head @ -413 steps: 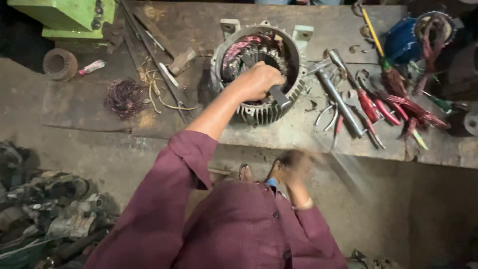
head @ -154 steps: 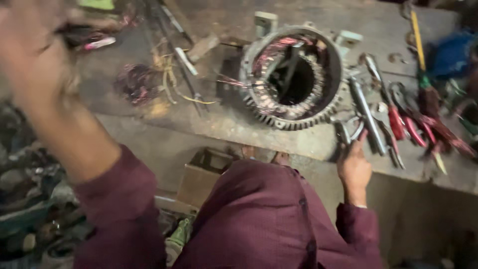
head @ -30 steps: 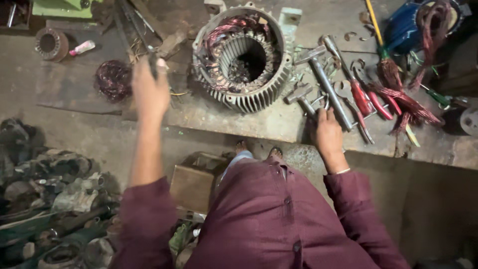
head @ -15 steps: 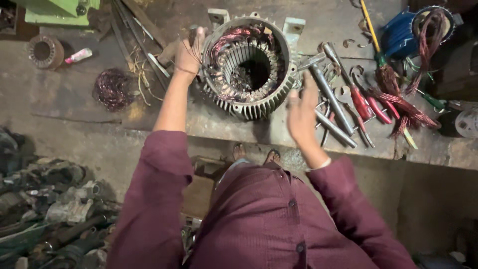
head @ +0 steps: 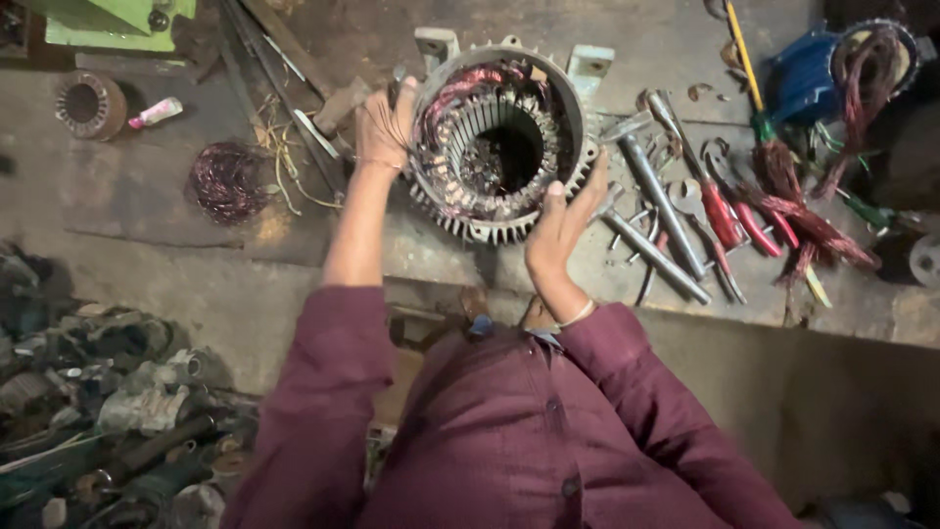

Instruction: The person uses a hammer and metal bar to break and remove copper windings from a motor stator. They repeatedly strike the windings, pull out loosened copper, and clear debris from the stator slots.

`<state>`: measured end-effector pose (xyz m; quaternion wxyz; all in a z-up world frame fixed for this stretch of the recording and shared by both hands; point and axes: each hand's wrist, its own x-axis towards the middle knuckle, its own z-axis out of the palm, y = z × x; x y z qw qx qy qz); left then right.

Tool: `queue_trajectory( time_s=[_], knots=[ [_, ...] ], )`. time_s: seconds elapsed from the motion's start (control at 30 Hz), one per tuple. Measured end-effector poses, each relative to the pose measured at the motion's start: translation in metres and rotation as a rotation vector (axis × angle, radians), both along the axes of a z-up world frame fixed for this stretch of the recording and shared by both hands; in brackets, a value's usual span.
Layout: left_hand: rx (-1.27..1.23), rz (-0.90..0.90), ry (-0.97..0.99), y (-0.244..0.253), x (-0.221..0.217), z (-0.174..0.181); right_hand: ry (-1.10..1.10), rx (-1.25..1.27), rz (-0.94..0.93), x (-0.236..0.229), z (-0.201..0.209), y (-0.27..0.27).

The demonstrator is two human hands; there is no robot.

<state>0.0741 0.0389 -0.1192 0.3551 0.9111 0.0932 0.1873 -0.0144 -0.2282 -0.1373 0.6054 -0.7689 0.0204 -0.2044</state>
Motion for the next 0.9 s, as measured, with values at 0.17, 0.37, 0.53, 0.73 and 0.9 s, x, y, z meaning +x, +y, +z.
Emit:
queue_trajectory(
  time_s=[0.17, 0.37, 0.53, 0.73, 0.9],
  knots=[
    [-0.059, 0.204, 0.047, -0.036, -0.04, 0.011, 0.037, -0.031, 0.208, 0.04, 0.005, -0.044],
    [0.001, 0.159, -0.076, -0.055, -0.092, 0.004, 0.004, -0.075, 0.529, 0.079, 0.021, -0.088],
    [0.188, 0.244, -0.211, -0.046, -0.14, 0.063, -0.097, -0.332, 0.442, 0.052, 0.015, -0.126],
    [0.15, -0.076, -0.374, -0.107, -0.227, 0.174, 0.006, -0.818, 0.199, -0.025, -0.047, -0.185],
    [0.309, -0.814, -0.584, -0.181, -0.19, 0.199, -0.083, -1.02, 0.153, -0.036, -0.081, -0.198]
  ],
)
